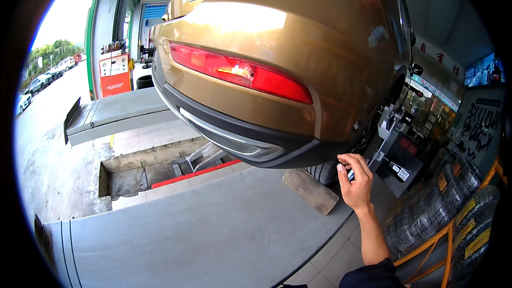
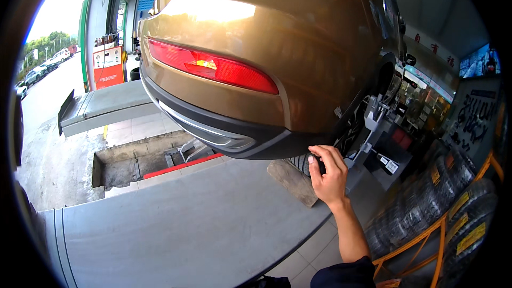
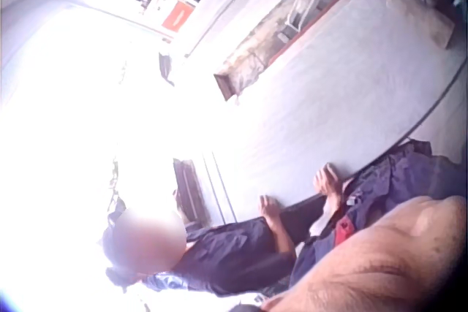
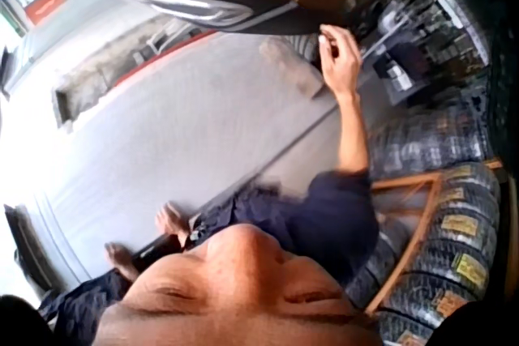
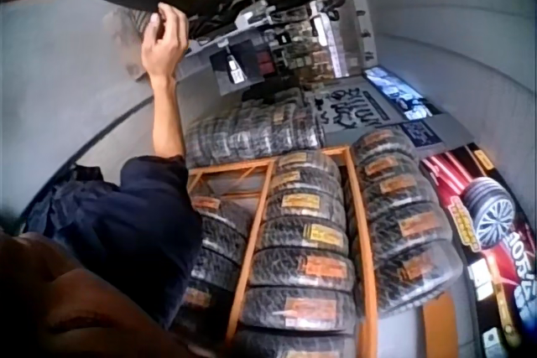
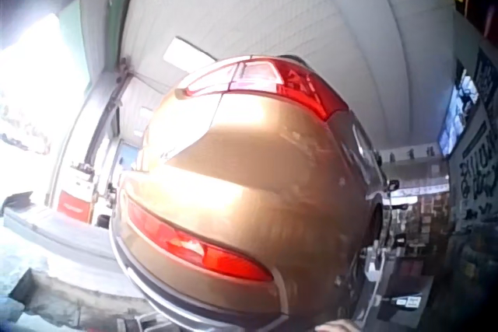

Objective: The person attaches wheel alignment sensors to the front and rear wheels of a gold car on a lift. They then operate a computer terminal to run the alignment software and interact with another person in the garage.

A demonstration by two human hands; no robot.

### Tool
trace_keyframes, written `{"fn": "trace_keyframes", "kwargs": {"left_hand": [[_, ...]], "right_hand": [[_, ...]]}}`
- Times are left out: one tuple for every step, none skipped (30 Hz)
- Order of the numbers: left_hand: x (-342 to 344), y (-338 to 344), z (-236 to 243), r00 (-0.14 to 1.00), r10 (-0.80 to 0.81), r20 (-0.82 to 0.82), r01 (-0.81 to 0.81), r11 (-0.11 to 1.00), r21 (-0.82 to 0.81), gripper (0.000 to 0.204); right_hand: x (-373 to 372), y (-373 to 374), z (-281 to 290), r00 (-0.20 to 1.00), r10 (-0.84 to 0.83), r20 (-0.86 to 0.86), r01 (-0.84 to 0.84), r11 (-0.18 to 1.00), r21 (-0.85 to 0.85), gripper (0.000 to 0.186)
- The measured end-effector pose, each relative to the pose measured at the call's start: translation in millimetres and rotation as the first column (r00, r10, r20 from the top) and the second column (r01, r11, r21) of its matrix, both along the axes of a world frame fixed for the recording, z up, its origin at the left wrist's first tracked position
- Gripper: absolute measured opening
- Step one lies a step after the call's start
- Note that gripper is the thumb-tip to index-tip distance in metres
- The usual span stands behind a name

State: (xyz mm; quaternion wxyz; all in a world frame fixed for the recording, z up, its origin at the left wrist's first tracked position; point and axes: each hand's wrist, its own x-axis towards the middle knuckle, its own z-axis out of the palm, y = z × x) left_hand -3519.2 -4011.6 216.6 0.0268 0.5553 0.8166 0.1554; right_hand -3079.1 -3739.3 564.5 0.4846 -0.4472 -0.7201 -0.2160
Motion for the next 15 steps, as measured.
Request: {"fn": "trace_keyframes", "kwargs": {"left_hand": [[4.4, -1.4, 2.7, 1.0, 0.01, -0.003, -0.01, 1.0, -0.011, 0.036], [7.5, -2.9, 3.8, 0.996, 0.069, 0.053, -0.068, 0.998, -0.017, 0.036], [8.5, -4.7, 3.4, 0.986, 0.128, 0.106, -0.126, 0.992, -0.025, 0.037], [9.0, -4.9, 0.3, 0.97, 0.177, 0.167, -0.173, 0.984, -0.037, 0.037], [9.4, -3.8, -8.8, 0.969, 0.177, 0.173, -0.171, 0.984, -0.048, 0.037], [9.4, -4.6, -13.4, 0.982, 0.153, 0.106, -0.159, 0.986, 0.049, 0.036], [9.6, -2.9, -10.3, 0.982, 0.148, 0.117, -0.155, 0.986, 0.054, 0.035], [12.1, -3.0, -6.6, 0.981, 0.144, 0.127, -0.152, 0.987, 0.059, 0.034], [16.8, -5.7, -1.2, 0.98, 0.148, 0.131, -0.156, 0.987, 0.047, 0.034], [20.2, -4.6, 4.8, 0.974, 0.196, 0.112, -0.206, 0.974, 0.091, 0.032], [20.9, -4.7, 9.3, 0.97, 0.211, 0.122, -0.219, 0.974, 0.059, 0.031], [21.5, -5.6, 10.2, 0.965, 0.227, 0.131, -0.232, 0.972, 0.025, 0.03], [21.0, -6.9, -0.8, 0.981, 0.187, 0.051, -0.192, 0.973, 0.13, 0.029], [20.2, -7.8, -4.2, 0.982, 0.182, 0.04, -0.187, 0.968, 0.167, 0.028], [19.5, -9.3, -6.2, 0.983, 0.181, 0.028, -0.182, 0.962, 0.203, 0.027]], "right_hand": [[2.6, 0.2, -3.4, 1.0, 0.007, -0.005, -0.007, 1.0, -0.011, 0.02], [4.8, 0.0, -6.8, 1.0, 0.012, -0.014, -0.012, 1.0, -0.027, 0.02], [6.8, -0.3, -10.2, 1.0, 0.017, -0.025, -0.018, 0.999, -0.044, 0.02], [10.4, -2.8, -11.0, 1.0, 0.011, -0.027, -0.013, 0.998, -0.061, 0.019], [15.6, -5.3, -12.3, 1.0, 0.004, -0.002, -0.004, 0.998, -0.056, 0.019], [20.2, -8.2, -13.9, 1.0, -0.007, 0.008, 0.008, 0.998, -0.061, 0.019], [24.0, -11.4, -15.8, 1.0, -0.015, 0.019, 0.016, 0.998, -0.066, 0.019], [27.0, -14.2, -17.8, 0.999, -0.022, 0.029, 0.024, 0.997, -0.072, 0.019], [28.9, -16.6, -19.6, 0.999, -0.019, 0.027, 0.021, 0.997, -0.077, 0.019], [31.8, -19.2, -18.4, 0.999, -0.03, 0.038, 0.033, 0.996, -0.082, 0.019], [35.6, -22.0, -18.0, 0.998, -0.039, 0.049, 0.043, 0.995, -0.087, 0.02], [39.6, -25.1, -18.1, 0.997, -0.046, 0.059, 0.051, 0.994, -0.093, 0.02], [46.5, -30.4, -16.2, 0.994, -0.07, 0.078, 0.078, 0.991, -0.108, 0.021], [50.0, -30.2, -17.1, 0.996, -0.061, 0.059, 0.068, 0.991, -0.112, 0.021], [53.2, -31.0, -18.9, 0.997, -0.061, 0.057, 0.067, 0.991, -0.113, 0.02]]}}
